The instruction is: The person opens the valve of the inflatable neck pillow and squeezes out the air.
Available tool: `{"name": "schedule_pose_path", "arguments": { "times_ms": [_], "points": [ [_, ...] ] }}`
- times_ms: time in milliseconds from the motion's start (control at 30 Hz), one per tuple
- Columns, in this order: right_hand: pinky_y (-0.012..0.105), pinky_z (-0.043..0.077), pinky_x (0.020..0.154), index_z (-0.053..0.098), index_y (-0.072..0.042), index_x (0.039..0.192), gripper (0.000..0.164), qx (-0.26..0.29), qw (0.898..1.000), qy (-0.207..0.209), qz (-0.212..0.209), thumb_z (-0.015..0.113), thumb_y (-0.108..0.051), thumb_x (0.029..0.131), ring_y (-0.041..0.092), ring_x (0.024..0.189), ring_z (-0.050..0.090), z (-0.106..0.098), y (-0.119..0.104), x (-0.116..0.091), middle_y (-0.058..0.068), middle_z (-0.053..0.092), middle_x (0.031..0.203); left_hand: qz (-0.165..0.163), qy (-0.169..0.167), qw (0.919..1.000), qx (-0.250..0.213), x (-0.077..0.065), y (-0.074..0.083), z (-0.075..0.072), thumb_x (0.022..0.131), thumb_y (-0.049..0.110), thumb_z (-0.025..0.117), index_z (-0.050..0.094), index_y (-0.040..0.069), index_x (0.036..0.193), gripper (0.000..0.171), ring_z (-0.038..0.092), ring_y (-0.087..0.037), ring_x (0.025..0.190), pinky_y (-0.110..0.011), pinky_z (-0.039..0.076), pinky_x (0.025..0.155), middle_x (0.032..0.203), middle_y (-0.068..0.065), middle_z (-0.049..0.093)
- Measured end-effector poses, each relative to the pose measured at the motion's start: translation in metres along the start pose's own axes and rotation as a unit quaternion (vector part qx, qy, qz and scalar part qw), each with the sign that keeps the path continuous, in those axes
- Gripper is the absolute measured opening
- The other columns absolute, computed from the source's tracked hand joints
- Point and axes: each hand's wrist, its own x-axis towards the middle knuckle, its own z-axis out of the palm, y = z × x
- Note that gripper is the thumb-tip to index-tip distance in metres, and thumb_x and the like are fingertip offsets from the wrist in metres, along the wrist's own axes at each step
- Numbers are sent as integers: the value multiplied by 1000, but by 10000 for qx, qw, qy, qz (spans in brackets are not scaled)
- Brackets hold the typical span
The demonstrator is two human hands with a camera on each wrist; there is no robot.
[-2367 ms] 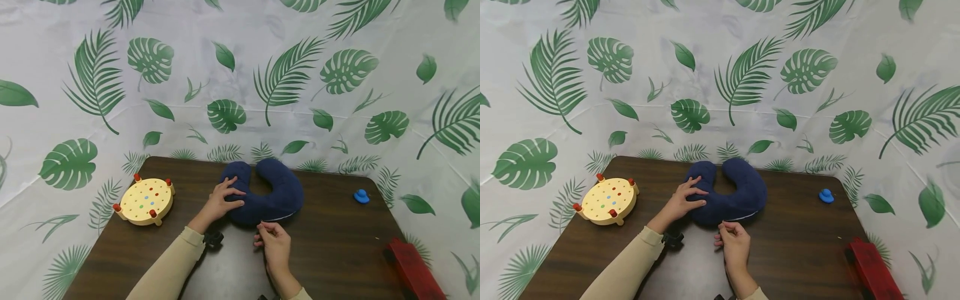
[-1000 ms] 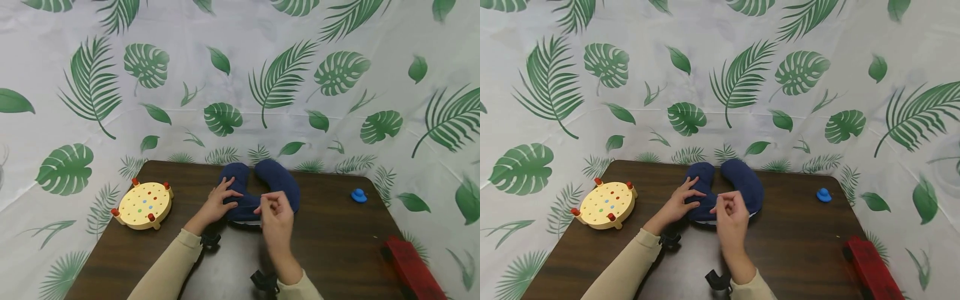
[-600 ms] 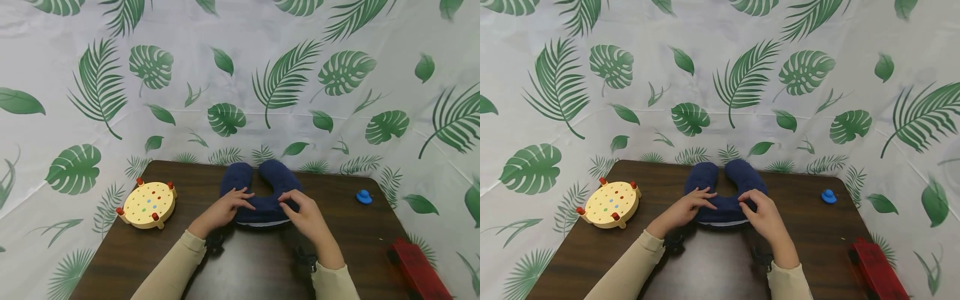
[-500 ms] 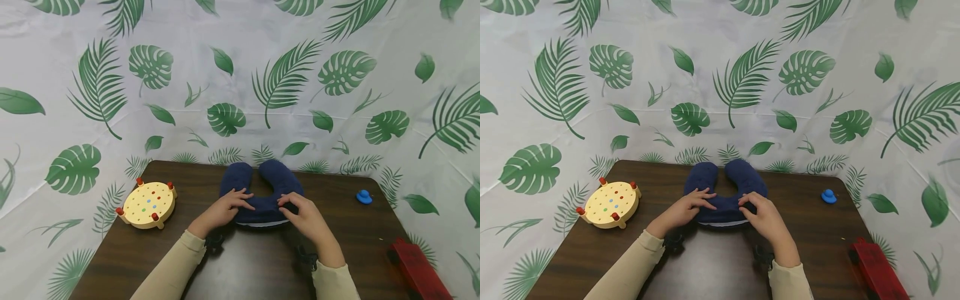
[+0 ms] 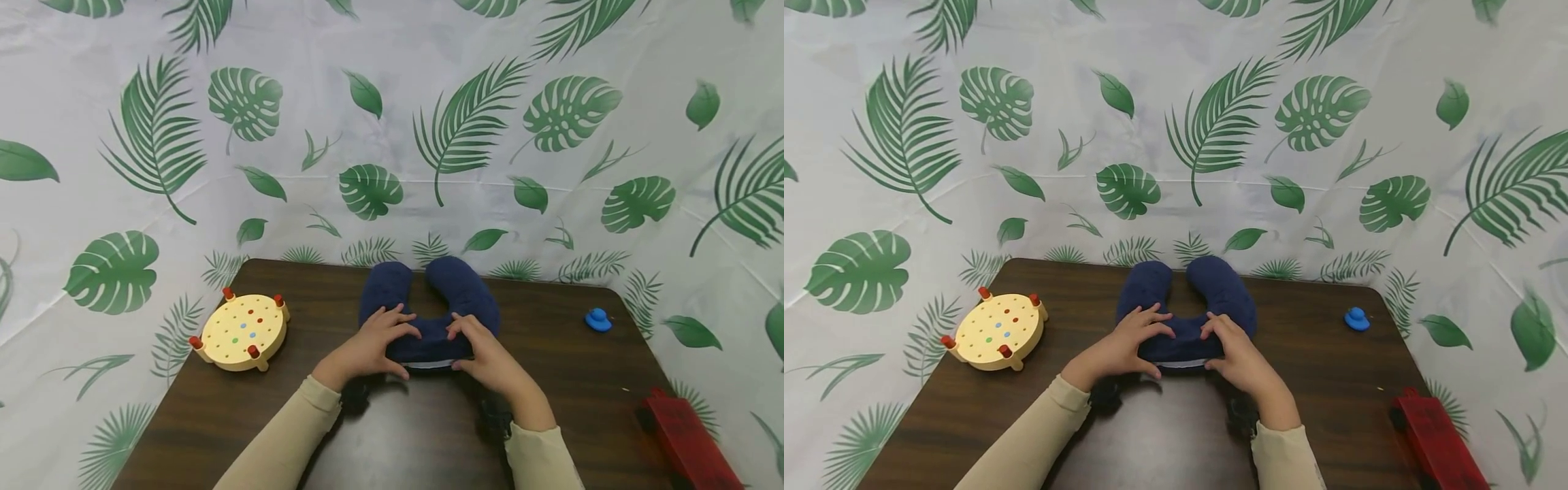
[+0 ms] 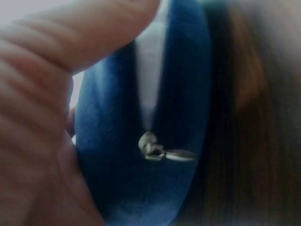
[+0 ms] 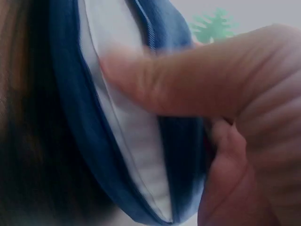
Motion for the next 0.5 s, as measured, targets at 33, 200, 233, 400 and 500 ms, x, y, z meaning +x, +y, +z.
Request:
{"name": "schedule_pose_path", "arguments": {
  "times_ms": [33, 200, 233, 400, 500],
  "points": [
    [52, 46, 121, 57, -14, 115, 55, -54, 10000, -6, -79, 92, 9, 79, 39, 159, 44, 2, 0, 2, 6, 64, 133, -12, -21, 9995, 306, -1, 1, 1, 84, 49, 92, 63, 27, 150, 75, 24, -41, 168, -69, 15, 134, 172, -11, 46],
    [60, 48, 116, 61, -13, 110, 41, -172, 9993, 206, -252, 83, 11, 87, 38, 151, 55, 6, -4, 9, 7, 68, 128, -253, 13, 9940, 1065, -6, 6, 4, 93, 54, 82, 49, 42, 164, 79, 25, -37, 169, -65, 16, 135, 174, -6, 43],
    [60, 50, 114, 62, -14, 109, 37, -197, 9991, 295, -242, 82, 10, 89, 38, 148, 58, 7, -5, 9, 7, 69, 125, -266, 52, 9940, 1060, -6, 6, 5, 95, 53, 81, 49, 43, 164, 77, 26, -36, 168, -64, 16, 135, 174, -5, 44],
    [58, 55, 109, 70, -17, 104, 28, -381, 9953, 856, -251, 81, 5, 93, 33, 134, 71, 7, -9, 6, 7, 77, 119, -269, 152, 9972, 686, -3, 9, 7, 101, 50, 74, 51, 41, 163, 67, 30, -34, 167, -64, 17, 134, 172, -5, 48],
    [59, 52, 111, 74, -17, 104, 25, -558, 9909, 1181, -326, 83, 3, 92, 34, 128, 73, 8, -11, 4, 9, 80, 120, -345, 189, 9978, 530, -1, 10, 8, 104, 48, 71, 52, 40, 162, 61, 32, -32, 167, -63, 16, 135, 171, -4, 50]
  ]
}}
